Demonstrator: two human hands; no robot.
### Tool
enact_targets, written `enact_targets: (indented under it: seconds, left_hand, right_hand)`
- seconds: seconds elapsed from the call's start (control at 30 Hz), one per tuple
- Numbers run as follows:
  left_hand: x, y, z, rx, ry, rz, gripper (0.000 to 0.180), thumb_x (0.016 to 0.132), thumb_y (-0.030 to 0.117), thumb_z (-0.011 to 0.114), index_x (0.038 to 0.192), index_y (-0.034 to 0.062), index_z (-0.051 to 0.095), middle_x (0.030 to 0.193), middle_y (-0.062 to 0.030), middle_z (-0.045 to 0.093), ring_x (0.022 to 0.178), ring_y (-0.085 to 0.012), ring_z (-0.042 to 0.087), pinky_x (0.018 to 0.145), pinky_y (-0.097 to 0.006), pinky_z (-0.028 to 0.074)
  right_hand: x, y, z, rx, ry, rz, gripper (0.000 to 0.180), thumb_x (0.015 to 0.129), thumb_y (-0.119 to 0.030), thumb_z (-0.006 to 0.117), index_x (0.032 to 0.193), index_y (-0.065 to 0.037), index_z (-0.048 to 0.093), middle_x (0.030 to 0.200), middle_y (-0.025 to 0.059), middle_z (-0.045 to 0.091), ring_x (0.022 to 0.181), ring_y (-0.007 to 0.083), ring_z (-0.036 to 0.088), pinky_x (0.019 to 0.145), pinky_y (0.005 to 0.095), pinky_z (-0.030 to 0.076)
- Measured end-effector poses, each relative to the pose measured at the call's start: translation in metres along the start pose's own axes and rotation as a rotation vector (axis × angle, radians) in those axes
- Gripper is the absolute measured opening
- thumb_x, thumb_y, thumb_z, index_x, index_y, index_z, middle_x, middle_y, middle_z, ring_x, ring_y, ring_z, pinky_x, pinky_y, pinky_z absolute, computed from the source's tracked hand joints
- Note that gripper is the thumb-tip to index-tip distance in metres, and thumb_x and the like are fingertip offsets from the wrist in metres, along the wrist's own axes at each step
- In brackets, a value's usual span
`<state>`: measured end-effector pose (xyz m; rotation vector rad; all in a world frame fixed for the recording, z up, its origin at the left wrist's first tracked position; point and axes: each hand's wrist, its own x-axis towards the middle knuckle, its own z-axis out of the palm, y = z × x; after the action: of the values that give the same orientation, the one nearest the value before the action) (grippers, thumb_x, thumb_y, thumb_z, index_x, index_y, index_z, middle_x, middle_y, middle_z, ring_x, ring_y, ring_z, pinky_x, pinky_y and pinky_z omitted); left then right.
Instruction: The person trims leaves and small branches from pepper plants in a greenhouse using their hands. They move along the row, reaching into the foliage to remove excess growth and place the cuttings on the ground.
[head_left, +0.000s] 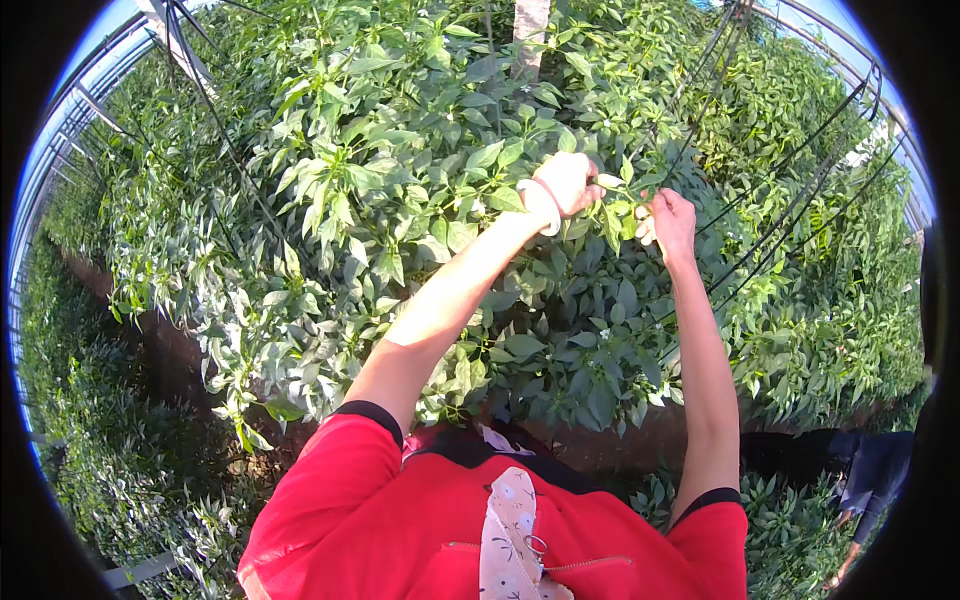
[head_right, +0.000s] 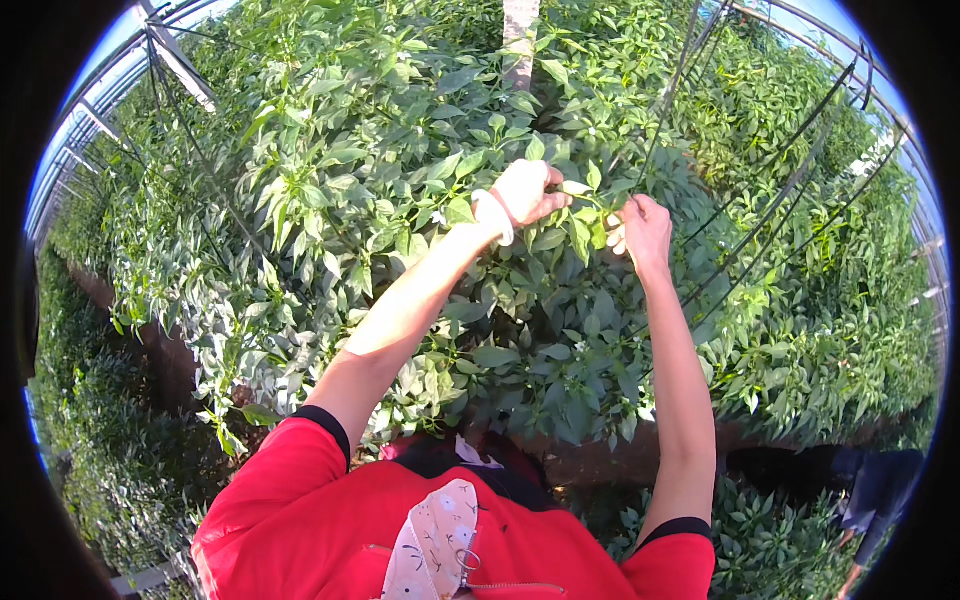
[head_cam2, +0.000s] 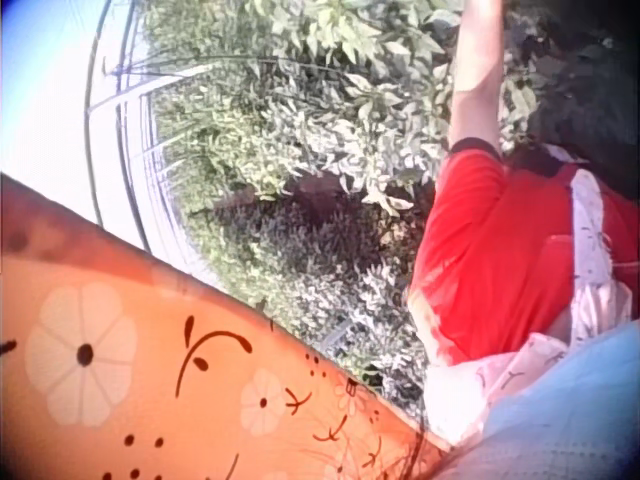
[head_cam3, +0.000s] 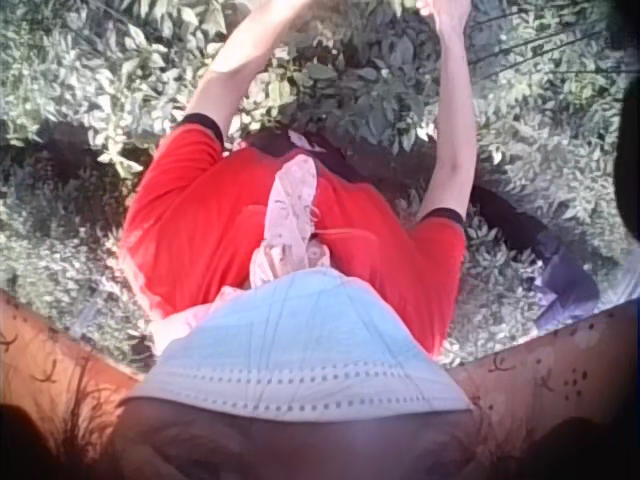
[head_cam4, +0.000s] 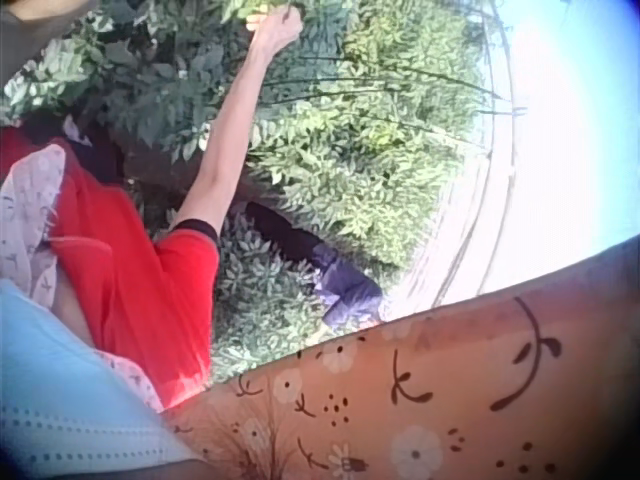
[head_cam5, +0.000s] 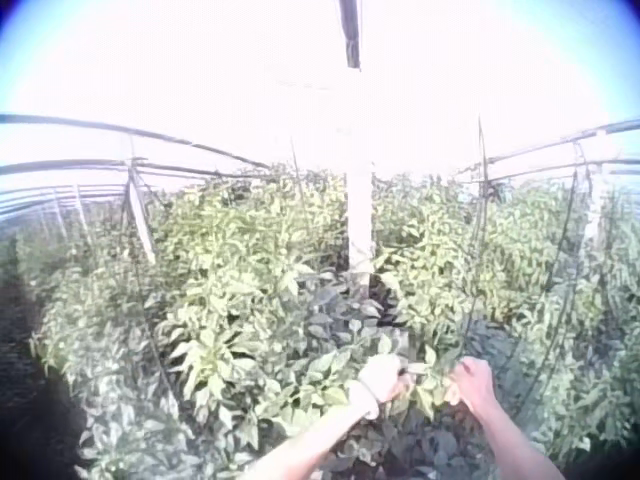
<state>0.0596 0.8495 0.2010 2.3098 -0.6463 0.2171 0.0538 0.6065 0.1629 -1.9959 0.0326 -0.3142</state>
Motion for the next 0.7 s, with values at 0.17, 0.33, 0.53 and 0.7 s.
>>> enact_targets:
  seconds: [0.17,0.33,0.53,0.7]
  left_hand:
    - [-0.044,0.015,0.015,-0.020,0.209,0.026,0.030,0.074,0.023,0.076,0.090,-0.0017,0.068,0.074,-0.0200,0.065,0.077,-0.0385,0.064,0.071,-0.046,0.051]
    - [-0.080,0.004,0.034,-0.591,0.234,-0.117,0.034,0.067,0.004,0.075,0.100,0.0025,0.069,0.082,-0.0150,0.062,0.085,-0.0328,0.062,0.075,-0.041,0.052]
    - [-0.080,0.008,0.016,-0.421,0.416,0.171,0.022,0.075,-0.004,0.064,0.096,-0.0002,0.071,0.096,-0.0142,0.068,0.087,-0.0282,0.068,0.080,-0.034,0.054]
    - [-0.096,-0.021,-0.045,-1.046,0.451,-0.046,0.023,0.088,-0.003,0.062,0.109,-0.0017,0.071,0.101,-0.0105,0.071,0.078,-0.0152,0.066,0.074,-0.028,0.055]
  right_hand:
    - [-0.016,-0.047,0.002,-0.151,-0.060,0.078,0.026,0.096,-0.019,0.056,0.103,0.003,0.067,0.080,0.0115,0.072,0.063,0.0188,0.069,0.059,0.0330,0.051]
    - [-0.058,-0.155,0.023,-0.643,0.087,-0.390,0.024,0.096,-0.022,0.059,0.108,-0.003,0.067,0.079,0.0152,0.072,0.074,0.0323,0.071,0.069,0.0418,0.054]
    - [0.012,-0.223,0.124,-0.089,-0.392,-0.690,0.063,0.092,-0.039,0.067,0.136,0.003,0.049,0.121,0.0178,0.068,0.112,0.0279,0.065,0.098,0.0371,0.049]
    - [0.033,-0.238,0.117,0.214,-0.740,-0.357,0.032,0.098,-0.027,0.055,0.091,0.002,0.068,0.088,0.0103,0.071,0.081,0.0165,0.071,0.077,0.0288,0.056]
